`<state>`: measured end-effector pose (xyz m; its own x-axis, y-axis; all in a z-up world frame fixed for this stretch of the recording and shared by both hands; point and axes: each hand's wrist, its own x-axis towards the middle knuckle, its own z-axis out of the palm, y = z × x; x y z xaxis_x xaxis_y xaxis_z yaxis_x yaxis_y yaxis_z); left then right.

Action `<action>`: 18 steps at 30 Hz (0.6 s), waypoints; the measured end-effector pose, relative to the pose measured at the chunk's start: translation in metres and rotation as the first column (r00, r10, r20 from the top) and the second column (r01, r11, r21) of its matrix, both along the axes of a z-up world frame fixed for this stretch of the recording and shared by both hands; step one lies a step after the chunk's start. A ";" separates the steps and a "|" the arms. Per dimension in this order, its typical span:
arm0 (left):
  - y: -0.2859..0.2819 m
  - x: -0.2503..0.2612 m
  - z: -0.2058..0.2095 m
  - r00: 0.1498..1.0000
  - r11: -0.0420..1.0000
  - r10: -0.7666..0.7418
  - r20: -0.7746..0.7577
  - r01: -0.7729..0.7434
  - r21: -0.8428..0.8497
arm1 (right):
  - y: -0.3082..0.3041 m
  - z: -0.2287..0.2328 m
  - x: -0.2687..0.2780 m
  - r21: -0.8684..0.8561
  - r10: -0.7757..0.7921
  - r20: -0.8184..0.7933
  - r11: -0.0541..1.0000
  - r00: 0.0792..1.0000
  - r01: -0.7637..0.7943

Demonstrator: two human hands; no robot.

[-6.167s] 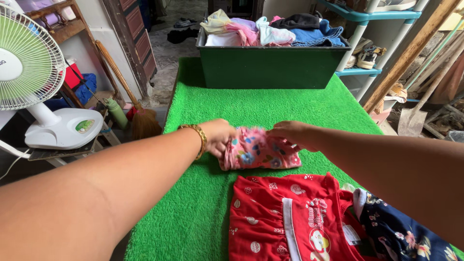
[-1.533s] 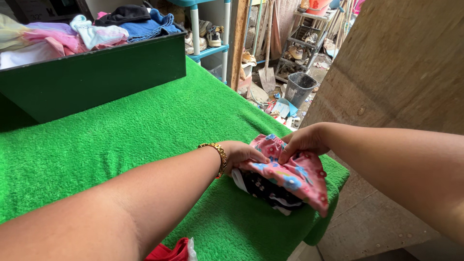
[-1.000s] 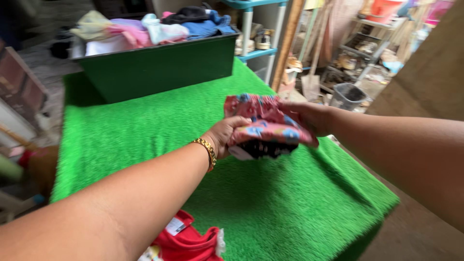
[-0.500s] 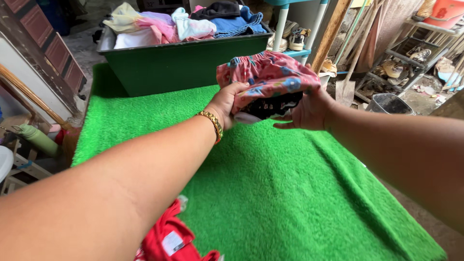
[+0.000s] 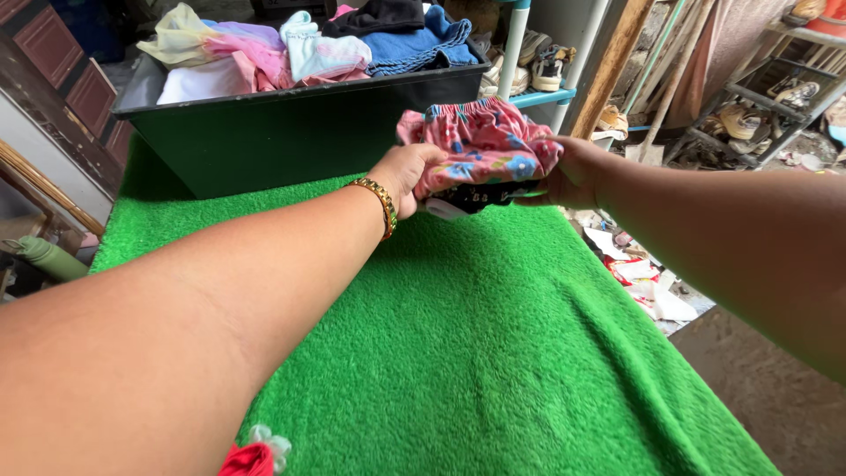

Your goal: The person folds several small garments one by one on a green towel-covered table. They handle a white short, a red dress, a dark floral short, a pink floral short, a light blue short, and a pink short, folding each neatly and stacking them on the table.

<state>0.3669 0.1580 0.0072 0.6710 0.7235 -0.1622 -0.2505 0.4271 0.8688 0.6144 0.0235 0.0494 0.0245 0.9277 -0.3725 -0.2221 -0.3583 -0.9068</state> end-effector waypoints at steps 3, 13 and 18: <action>0.013 0.004 -0.002 0.964 0.979 0.198 -0.176 -0.186 0.087 | 0.020 -0.005 0.009 0.004 -0.027 0.013 1.000 1.000 0.027; 0.033 0.012 -0.043 0.939 0.994 0.104 -0.326 -0.093 0.051 | 0.052 -0.065 0.020 -0.070 -0.192 0.246 0.974 0.950 0.215; 0.031 0.011 -0.046 0.943 0.937 0.236 -0.237 -0.156 0.312 | 0.046 -0.019 0.003 0.088 -0.511 0.492 0.834 0.705 0.544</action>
<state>0.3777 0.1893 -0.0392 0.4716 0.8780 -0.0826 -0.0463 0.1181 0.9919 0.6176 0.0691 0.0305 0.6917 0.6848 -0.2293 0.0614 -0.3722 -0.9261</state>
